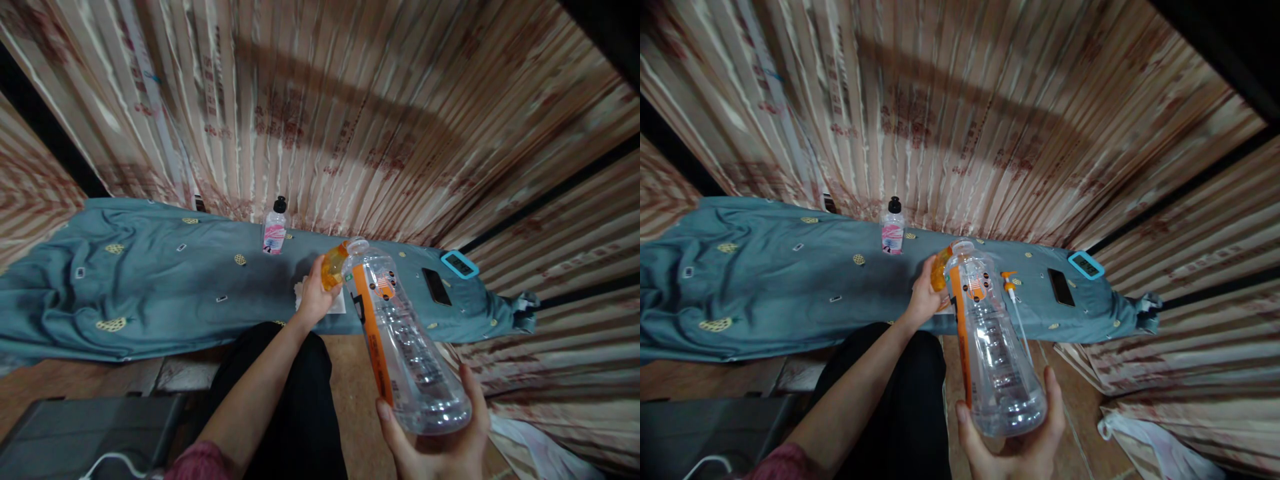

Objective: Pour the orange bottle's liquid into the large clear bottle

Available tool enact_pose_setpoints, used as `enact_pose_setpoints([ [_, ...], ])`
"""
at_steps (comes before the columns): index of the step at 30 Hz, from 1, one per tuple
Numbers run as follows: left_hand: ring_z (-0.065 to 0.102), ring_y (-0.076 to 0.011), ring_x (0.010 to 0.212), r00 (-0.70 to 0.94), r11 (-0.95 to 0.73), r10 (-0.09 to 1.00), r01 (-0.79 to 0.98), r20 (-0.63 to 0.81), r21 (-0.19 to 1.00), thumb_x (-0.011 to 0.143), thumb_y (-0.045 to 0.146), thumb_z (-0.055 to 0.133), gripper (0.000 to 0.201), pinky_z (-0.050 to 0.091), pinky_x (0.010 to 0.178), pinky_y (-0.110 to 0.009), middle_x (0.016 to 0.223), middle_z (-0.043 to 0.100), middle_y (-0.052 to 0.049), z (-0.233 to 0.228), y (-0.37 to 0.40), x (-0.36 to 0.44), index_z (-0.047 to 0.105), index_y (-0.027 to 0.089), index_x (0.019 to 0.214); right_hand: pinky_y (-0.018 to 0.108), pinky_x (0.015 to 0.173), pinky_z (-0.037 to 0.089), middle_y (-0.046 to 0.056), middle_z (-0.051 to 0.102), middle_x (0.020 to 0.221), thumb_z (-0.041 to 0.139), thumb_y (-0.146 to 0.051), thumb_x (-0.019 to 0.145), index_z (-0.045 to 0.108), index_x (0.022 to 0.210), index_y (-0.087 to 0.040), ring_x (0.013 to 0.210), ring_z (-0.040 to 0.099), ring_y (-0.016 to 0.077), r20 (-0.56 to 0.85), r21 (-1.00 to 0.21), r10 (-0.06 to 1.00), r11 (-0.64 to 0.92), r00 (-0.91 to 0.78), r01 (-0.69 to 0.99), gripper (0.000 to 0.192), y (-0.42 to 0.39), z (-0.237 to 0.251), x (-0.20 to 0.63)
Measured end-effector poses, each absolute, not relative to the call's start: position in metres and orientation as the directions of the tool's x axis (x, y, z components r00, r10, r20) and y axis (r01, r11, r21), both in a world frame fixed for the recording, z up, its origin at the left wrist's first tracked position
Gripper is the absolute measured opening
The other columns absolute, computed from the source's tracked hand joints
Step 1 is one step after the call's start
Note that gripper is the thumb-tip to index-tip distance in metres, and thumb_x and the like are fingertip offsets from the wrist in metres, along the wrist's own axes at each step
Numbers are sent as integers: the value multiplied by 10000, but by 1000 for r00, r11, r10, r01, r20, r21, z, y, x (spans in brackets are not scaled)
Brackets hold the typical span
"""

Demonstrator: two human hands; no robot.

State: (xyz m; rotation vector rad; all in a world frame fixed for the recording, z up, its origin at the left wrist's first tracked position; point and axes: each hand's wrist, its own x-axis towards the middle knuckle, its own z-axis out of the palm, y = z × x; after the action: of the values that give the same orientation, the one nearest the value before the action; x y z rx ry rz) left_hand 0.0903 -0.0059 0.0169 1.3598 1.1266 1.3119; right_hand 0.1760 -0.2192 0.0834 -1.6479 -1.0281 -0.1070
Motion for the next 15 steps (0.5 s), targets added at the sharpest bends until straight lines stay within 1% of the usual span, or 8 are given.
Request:
enact_pose_setpoints([
  [4, 653, -296, 1201, 14, -163, 987, 31, 163, 986, 701, 150, 751, 723, 511, 1061, -497, 1304, 672, -91, 20, -7, 89, 477, 250, 1362, 668, 1099, 403, 236, 410, 1545, 876, -542, 621, 340, 1537, -145, 1413, 442, 422, 554, -765, 544, 34, 631, 643, 1133, -218, 84, 176],
  [8, 669, -297, 1169, 19, -165, 986, 42, 164, 985, 700, 137, 754, 720, 513, 1055, -498, 1275, 688, -88, 21, -7, 89, 476, 247, 1355, 668, 1117, 384, 234, 411, 1545, 881, -530, 609, 343, 1535, -144, 1420, 433, 419, 575, -747, 544, 42, 612, 664, 1139, -218, 85, 177],
  [12, 665, -279, 1183, 19, -178, 984, 44, 177, 983, 702, 132, 757, 736, 501, 1072, -488, 1296, 680, -72, 19, -7, 89, 466, 275, 1363, 664, 1064, 445, 237, 443, 1519, 877, -551, 605, 348, 1535, -150, 1384, 476, 424, 567, -747, 544, 21, 619, 665, 1142, -218, 82, 179],
  [15, 657, -276, 1199, 17, -190, 982, 52, 190, 980, 701, 127, 754, 743, 491, 1083, -492, 1305, 675, -73, 16, -6, 90, 460, 270, 1368, 680, 1037, 455, 239, 466, 1498, 892, -538, 577, 373, 1525, -157, 1362, 495, 439, 584, -744, 527, 44, 617, 667, 1146, -218, 79, 182],
])
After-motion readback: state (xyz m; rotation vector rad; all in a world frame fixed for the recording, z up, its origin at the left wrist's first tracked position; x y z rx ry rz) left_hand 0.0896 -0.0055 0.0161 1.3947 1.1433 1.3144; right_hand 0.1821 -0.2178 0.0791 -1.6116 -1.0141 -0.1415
